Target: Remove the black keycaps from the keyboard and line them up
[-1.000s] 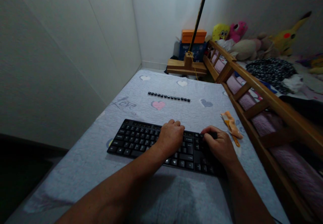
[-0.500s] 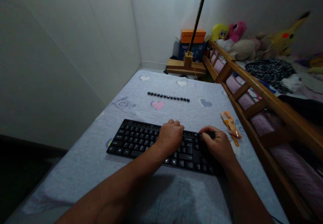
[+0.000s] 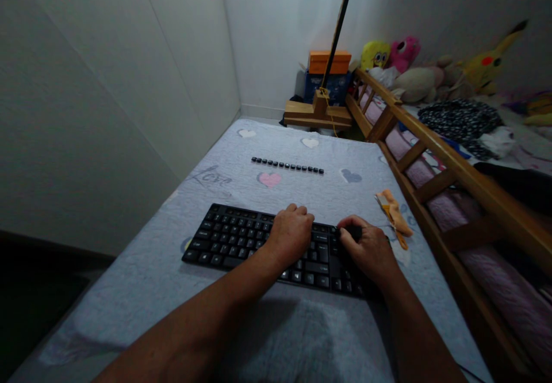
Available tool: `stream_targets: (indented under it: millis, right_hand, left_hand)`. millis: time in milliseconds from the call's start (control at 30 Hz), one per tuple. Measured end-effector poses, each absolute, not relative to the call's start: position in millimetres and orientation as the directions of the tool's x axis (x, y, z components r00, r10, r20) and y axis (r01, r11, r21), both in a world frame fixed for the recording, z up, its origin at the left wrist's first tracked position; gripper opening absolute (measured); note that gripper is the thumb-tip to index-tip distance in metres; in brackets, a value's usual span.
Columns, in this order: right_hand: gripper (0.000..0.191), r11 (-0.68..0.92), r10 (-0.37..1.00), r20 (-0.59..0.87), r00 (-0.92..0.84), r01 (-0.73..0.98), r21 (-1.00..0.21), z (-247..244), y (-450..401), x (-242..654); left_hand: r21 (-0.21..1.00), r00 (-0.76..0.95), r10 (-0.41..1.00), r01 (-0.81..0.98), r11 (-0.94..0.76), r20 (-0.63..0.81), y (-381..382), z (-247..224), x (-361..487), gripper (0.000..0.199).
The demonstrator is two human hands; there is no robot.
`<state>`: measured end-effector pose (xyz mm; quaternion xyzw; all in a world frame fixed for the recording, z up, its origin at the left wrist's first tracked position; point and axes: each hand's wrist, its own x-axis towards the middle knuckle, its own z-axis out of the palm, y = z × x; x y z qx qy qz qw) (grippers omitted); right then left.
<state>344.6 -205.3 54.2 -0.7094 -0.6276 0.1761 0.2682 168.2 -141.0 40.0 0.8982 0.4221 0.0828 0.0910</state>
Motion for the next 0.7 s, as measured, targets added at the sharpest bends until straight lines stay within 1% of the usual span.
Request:
stream_targets:
  millis: [100, 200, 267, 400, 500, 700]
  right_hand:
    - [0.017, -0.031, 0.992, 0.082, 0.101, 0.795, -0.605, 57.4, -203.5, 344.2]
    - [0.017, -0.107, 0.988, 0.020, 0.154, 0.770, -0.628, 60.9, -200.9, 343.5]
    - [0.016, -0.125, 0.986, 0.008, 0.165, 0.773, -0.623, 62.2, -199.8, 342.7]
    - [0.015, -0.030, 0.994, 0.071, 0.087, 0.814, -0.580, 59.8, -201.2, 342.0]
    - [0.015, -0.001, 0.993, 0.099, 0.071, 0.818, -0.576, 55.9, -204.8, 343.3]
    - [0.015, -0.068, 0.993, 0.031, 0.111, 0.779, -0.623, 57.9, -204.4, 345.9]
  left_hand:
    - [0.235, 0.629, 0.774, 0.744, -0.626, 0.071, -140.8, 39.4, 168.2, 0.018]
    - [0.237, 0.630, 0.773, 0.741, -0.628, 0.080, -140.7, 39.3, 167.9, 0.019]
    - [0.237, 0.629, 0.773, 0.740, -0.629, 0.085, -141.0, 39.6, 167.8, 0.020]
    - [0.236, 0.634, 0.768, 0.736, -0.635, 0.087, -141.4, 40.3, 167.9, 0.019]
    - [0.235, 0.630, 0.772, 0.741, -0.628, 0.077, -141.1, 40.1, 168.1, 0.018]
    - [0.237, 0.629, 0.774, 0.744, -0.625, 0.068, -140.9, 39.5, 167.7, 0.020]
